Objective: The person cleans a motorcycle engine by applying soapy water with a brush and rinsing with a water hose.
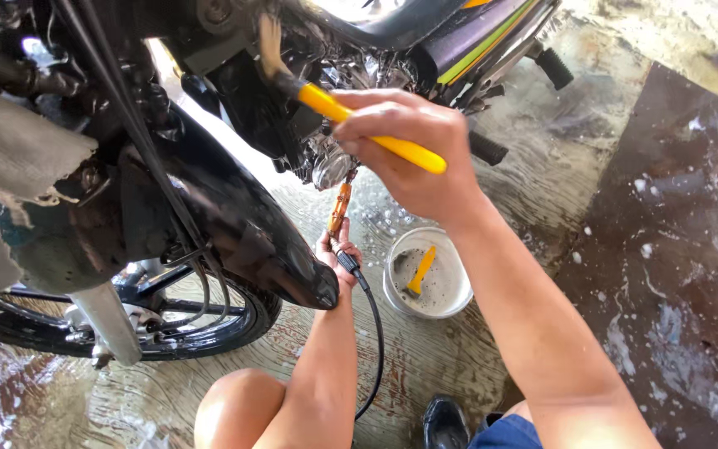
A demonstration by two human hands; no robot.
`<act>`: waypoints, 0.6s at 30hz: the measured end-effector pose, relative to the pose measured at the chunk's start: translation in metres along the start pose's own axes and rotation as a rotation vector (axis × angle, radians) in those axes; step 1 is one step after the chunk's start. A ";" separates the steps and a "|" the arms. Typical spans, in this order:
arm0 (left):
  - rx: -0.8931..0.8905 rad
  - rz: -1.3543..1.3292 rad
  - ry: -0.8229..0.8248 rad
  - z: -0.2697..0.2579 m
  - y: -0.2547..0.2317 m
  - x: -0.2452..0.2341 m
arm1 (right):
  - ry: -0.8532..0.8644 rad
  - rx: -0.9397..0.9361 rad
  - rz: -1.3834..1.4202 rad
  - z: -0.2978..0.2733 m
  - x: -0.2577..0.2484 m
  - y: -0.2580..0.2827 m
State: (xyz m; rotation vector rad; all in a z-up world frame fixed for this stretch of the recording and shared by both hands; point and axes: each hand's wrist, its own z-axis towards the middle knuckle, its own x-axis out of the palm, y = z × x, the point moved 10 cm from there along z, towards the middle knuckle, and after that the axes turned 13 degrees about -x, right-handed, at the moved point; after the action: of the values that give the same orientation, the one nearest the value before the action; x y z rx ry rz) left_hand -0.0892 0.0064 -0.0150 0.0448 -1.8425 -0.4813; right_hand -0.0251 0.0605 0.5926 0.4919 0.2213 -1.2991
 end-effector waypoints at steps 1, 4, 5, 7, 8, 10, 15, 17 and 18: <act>0.003 -0.006 0.004 0.004 -0.001 -0.001 | -0.091 0.012 0.034 -0.003 -0.006 0.000; 0.069 0.028 -0.056 -0.001 -0.005 -0.010 | -0.153 0.037 0.071 -0.012 -0.002 0.000; 0.069 0.042 -0.070 -0.005 -0.004 -0.012 | -0.112 0.032 0.075 -0.012 0.006 0.001; 0.065 0.057 -0.065 -0.001 -0.005 -0.003 | -0.063 0.054 0.097 -0.015 -0.003 0.001; 0.034 0.030 -0.028 -0.001 -0.002 0.000 | -0.007 0.083 0.123 -0.018 -0.001 0.000; 0.003 0.001 -0.002 0.001 0.000 -0.003 | -0.166 0.148 0.177 -0.031 -0.008 -0.009; 0.054 0.011 -0.049 0.009 -0.010 -0.015 | -0.222 0.122 -0.032 -0.069 0.010 0.002; 0.070 0.039 -0.060 0.022 -0.014 -0.016 | -0.503 0.382 0.121 -0.107 0.004 -0.021; 0.077 0.080 -0.099 0.017 -0.015 -0.028 | -0.507 0.402 0.121 -0.122 0.009 -0.015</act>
State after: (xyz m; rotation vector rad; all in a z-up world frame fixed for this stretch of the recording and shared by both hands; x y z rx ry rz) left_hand -0.0987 0.0047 -0.0493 -0.0014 -1.9517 -0.3623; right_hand -0.0233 0.1065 0.4780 0.4870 -0.4938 -1.3089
